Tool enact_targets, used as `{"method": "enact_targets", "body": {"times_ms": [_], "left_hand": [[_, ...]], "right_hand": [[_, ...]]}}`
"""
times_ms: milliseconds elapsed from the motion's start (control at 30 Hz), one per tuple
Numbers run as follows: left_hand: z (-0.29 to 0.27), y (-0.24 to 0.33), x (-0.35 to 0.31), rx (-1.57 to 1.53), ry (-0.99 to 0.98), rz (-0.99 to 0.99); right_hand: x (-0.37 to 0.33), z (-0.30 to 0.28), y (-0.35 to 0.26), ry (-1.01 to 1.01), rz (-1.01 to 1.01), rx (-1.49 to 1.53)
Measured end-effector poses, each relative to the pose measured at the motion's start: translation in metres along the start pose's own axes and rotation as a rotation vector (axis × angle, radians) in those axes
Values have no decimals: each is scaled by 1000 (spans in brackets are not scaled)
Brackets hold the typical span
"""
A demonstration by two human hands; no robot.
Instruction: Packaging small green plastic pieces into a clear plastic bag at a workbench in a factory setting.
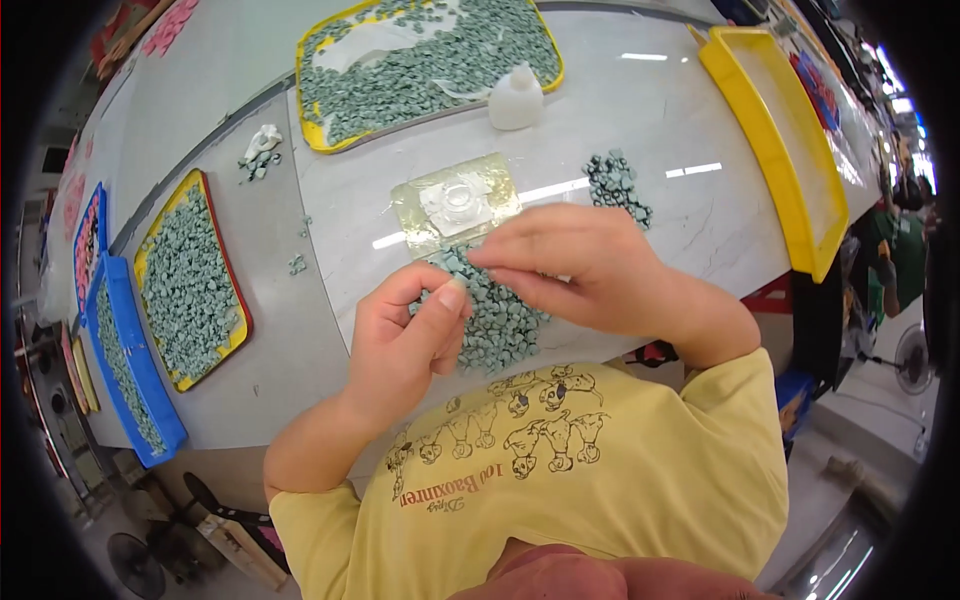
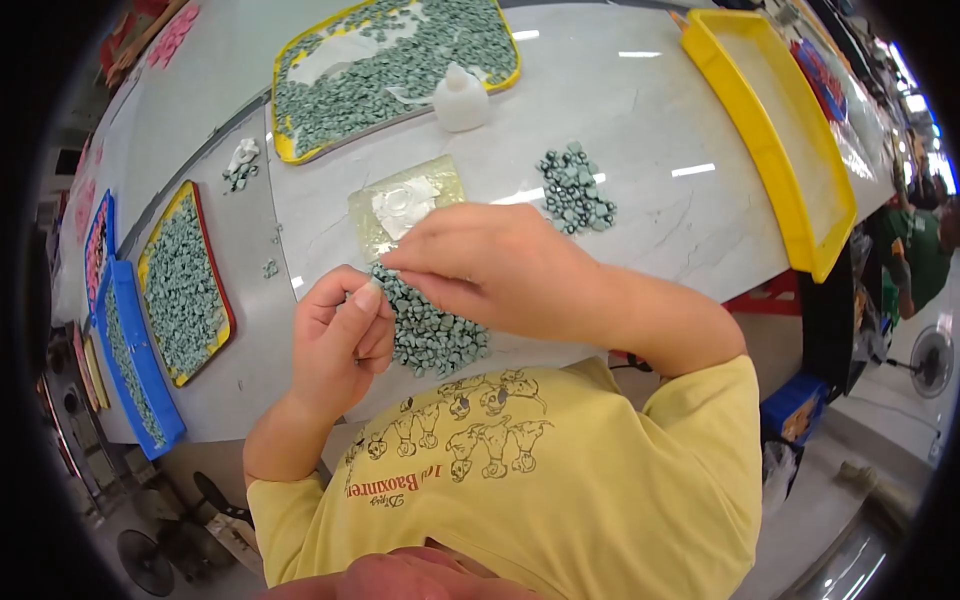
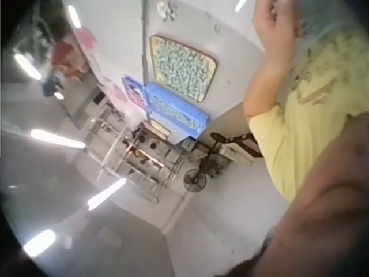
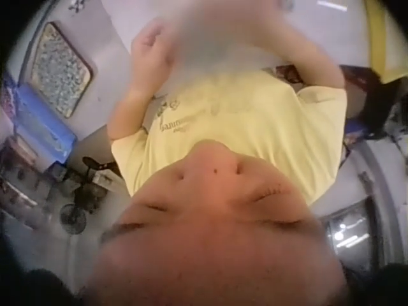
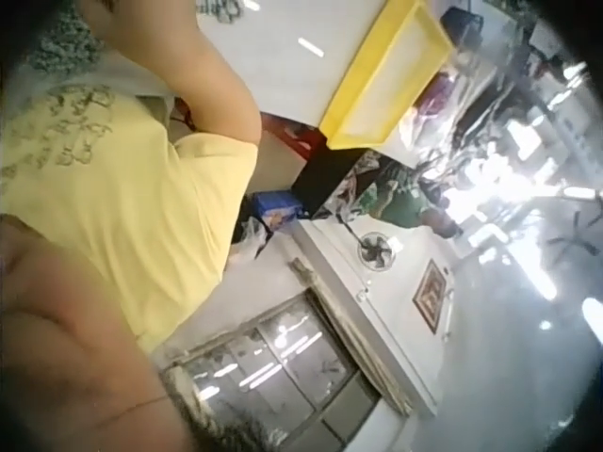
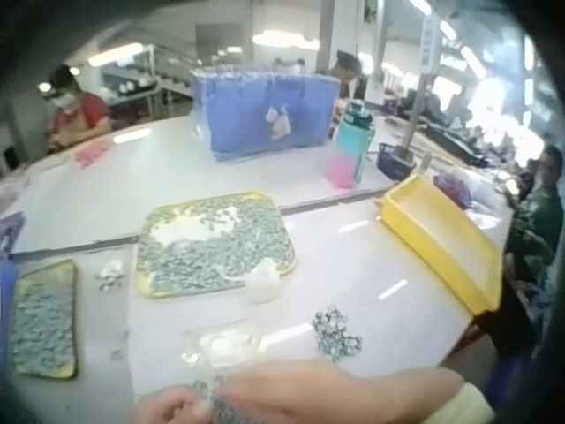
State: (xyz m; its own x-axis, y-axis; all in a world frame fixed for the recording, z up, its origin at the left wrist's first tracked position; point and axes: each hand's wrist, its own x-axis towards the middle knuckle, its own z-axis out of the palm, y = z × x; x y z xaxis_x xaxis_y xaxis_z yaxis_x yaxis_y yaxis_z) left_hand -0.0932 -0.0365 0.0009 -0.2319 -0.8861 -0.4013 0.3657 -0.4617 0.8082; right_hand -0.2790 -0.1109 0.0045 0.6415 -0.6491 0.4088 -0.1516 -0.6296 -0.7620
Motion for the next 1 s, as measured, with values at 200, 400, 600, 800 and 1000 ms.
{"method": "enact_targets", "body": {"times_ms": [200, 400, 600, 800, 1000], "left_hand": [[-17, 10, -8, 28, -36, -4], [-22, 12, -12, 37, -43, 17], [-28, 18, -12, -8, -62, -84], [-23, 18, -9, 60, -79, -364], [-22, 21, -10, 133, -93, -285]], "right_hand": [[10, 19, -11, 8, 5, 47], [15, 28, -12, 43, -4, 90], [19, 32, -14, 23, 66, 131], [30, -11, 10, -56, 288, -109], [23, -45, 19, -239, 358, -427]]}}
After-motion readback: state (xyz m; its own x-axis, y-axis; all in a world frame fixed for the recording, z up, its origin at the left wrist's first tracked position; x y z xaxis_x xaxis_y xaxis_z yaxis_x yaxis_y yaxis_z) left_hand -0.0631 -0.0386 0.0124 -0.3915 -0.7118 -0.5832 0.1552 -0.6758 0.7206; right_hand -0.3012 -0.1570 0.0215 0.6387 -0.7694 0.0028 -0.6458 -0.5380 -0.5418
